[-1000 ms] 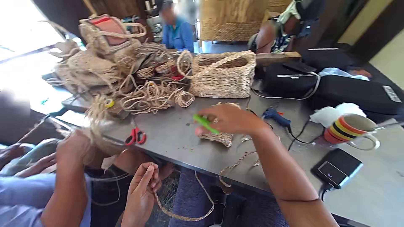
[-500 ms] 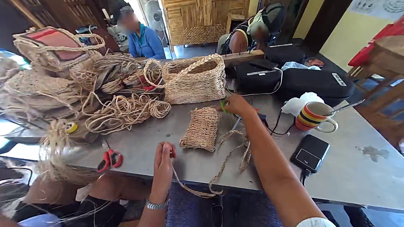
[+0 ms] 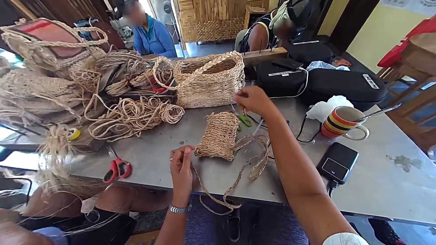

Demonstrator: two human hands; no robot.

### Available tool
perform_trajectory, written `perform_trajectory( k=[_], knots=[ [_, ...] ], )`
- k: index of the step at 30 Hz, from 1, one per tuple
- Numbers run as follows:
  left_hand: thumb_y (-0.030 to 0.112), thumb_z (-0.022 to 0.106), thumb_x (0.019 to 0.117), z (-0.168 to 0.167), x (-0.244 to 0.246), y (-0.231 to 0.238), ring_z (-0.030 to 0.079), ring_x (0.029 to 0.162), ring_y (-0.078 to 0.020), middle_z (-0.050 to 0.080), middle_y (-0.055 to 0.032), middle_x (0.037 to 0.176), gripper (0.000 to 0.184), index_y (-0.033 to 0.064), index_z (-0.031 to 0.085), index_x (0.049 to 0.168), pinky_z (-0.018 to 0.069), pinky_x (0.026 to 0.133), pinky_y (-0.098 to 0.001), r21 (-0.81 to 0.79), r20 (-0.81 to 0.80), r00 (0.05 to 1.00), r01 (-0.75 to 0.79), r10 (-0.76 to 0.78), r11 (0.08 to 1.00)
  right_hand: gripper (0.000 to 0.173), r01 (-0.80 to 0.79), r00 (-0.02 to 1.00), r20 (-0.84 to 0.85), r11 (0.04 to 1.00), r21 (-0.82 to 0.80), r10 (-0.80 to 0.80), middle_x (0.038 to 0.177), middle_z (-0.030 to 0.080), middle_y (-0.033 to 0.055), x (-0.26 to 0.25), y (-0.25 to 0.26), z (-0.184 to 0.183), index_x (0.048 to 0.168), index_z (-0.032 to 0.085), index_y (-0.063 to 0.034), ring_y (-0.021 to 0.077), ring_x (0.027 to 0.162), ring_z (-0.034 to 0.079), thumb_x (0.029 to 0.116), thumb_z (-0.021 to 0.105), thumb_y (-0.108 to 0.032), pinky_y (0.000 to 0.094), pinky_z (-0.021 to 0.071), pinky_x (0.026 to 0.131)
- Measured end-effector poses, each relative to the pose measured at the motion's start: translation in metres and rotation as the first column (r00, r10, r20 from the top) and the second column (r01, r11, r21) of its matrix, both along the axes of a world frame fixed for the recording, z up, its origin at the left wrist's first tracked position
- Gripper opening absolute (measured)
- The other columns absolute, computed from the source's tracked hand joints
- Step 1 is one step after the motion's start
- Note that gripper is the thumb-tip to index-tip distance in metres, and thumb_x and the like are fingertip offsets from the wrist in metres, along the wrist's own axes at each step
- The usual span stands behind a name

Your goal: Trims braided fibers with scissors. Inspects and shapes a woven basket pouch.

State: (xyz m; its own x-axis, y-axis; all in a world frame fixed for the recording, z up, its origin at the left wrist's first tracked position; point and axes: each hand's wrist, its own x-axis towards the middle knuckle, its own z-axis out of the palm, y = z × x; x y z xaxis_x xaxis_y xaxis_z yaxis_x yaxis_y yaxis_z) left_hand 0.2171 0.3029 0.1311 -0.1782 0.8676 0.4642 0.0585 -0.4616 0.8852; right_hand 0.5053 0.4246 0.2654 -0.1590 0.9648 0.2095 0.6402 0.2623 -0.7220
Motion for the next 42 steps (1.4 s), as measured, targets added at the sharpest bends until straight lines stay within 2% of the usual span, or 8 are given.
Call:
perform_trajectory(
  k=[8, 13, 15, 19, 26, 30, 35, 42],
  knots=[
    [0.022, 0.053, 0.1073, 0.098, -0.005, -0.005, 0.064, 0.077, -0.0077, 0.067, 0.0021, 0.094, 0.022, 0.011, 0.068, 0.118, 0.0582, 0.072, -0.0251, 0.173, 0.109, 0.949, 0.275, -0.296, 0.946, 0.045, -0.572, 0.82, -0.106, 0.816, -0.087, 0.563, 0.099, 0.072, 0.0121, -0.106, -0.115, 0.019, 0.137, 0.051, 0.0005, 0.0163, 0.084, 0.071, 0.1006, 0.068, -0.02, 0.0342, 0.0603, 0.078],
    [0.037, 0.046, 0.1093, 0.1, -0.017, 0.028, 0.064, 0.089, -0.0089, 0.066, 0.0, 0.12, 0.037, 0.0145, 0.062, 0.133, 0.0548, 0.074, -0.0263, 0.011, -0.217, 0.941, 0.267, -0.259, 0.964, 0.031, -0.369, 0.919, -0.156, 0.929, -0.012, 0.363, 0.102, 0.067, 0.0092, -0.07, -0.113, 0.007, 0.129, 0.06, -0.0022, 0.0123, 0.068, 0.058, 0.1106, 0.044, -0.021, 0.0313, 0.0508, 0.058],
    [0.054, 0.04, 0.1068, 0.087, -0.022, 0.044, 0.066, 0.106, -0.0253, 0.061, -0.0107, 0.136, 0.057, 0.0149, 0.05, 0.147, 0.0567, 0.084, -0.0471, -0.265, -0.425, 0.858, 0.186, -0.288, 0.946, 0.031, -0.194, 0.955, -0.228, 0.981, 0.006, 0.19, 0.092, 0.064, 0.006, -0.044, -0.101, 0.001, 0.123, 0.063, -0.0028, 0.0109, 0.061, 0.051, 0.111, 0.042, -0.022, 0.0301, 0.0459, 0.053],
    [0.067, 0.042, 0.1007, 0.05, -0.002, 0.09, 0.062, 0.116, -0.0423, 0.065, -0.0253, 0.124, 0.074, 0.0031, 0.063, 0.13, 0.0458, 0.1, -0.0664, -0.531, -0.611, 0.649, 0.089, -0.453, 0.843, 0.03, -0.021, 0.893, -0.446, 0.981, -0.191, -0.068, 0.077, 0.053, -0.0003, -0.008, -0.074, -0.031, 0.12, 0.059, -0.0059, 0.0068, 0.05, 0.04, 0.113, 0.037, -0.026, 0.0234, 0.0358, 0.045],
    [0.051, 0.062, 0.0986, 0.066, 0.025, 0.111, 0.067, 0.104, -0.0264, 0.065, -0.0177, 0.121, 0.07, 0.0074, 0.038, 0.148, 0.0559, 0.091, -0.0459, -0.584, -0.262, 0.772, 0.35, -0.579, 0.732, 0.033, 0.072, 0.853, -0.506, 0.989, -0.126, -0.127, 0.086, 0.069, 0.003, -0.001, -0.088, -0.054, 0.125, 0.055, -0.0117, 0.0043, 0.044, 0.036, 0.1139, 0.033, -0.033, 0.0196, 0.0294, 0.042],
    [0.047, 0.07, 0.095, 0.083, 0.04, 0.124, 0.069, 0.101, -0.0196, 0.066, -0.0091, 0.123, 0.072, 0.0204, 0.031, 0.15, 0.0589, 0.085, -0.0412, -0.347, -0.17, 0.831, 0.452, -0.529, 0.822, 0.048, 0.147, 0.741, -0.657, 0.988, -0.045, -0.14, 0.075, 0.057, -0.001, -0.002, -0.089, -0.059, 0.121, 0.062, -0.0141, 0.0055, 0.045, 0.037, 0.1122, 0.027, -0.047, 0.02, 0.0326, 0.042],
    [0.056, 0.064, 0.0963, 0.059, 0.07, 0.151, 0.061, 0.123, -0.0213, 0.053, -0.0084, 0.146, 0.078, 0.0246, 0.023, 0.155, 0.0539, 0.099, -0.0449, -0.093, -0.134, 0.926, 0.344, -0.354, 0.934, 0.038, 0.121, 0.722, -0.681, 0.992, -0.046, -0.12, 0.073, 0.049, -0.0032, -0.006, -0.079, -0.067, 0.103, 0.06, -0.008, 0.0055, 0.053, 0.041, 0.1126, 0.035, -0.035, 0.0225, 0.0399, 0.05],
    [0.05, 0.04, 0.1079, 0.043, 0.075, 0.144, 0.065, 0.107, -0.0158, 0.062, -0.0083, 0.122, 0.058, 0.0146, 0.027, 0.152, 0.0552, 0.092, -0.0406, -0.201, -0.052, 0.932, 0.341, -0.358, 0.918, 0.03, 0.109, 0.886, -0.454, 0.994, 0.005, -0.094, 0.082, 0.054, 0.0028, -0.007, -0.079, -0.063, 0.115, 0.059, -0.0042, 0.0085, 0.063, 0.048, 0.1125, 0.038, -0.026, 0.0264, 0.0438, 0.06]
  ],
)
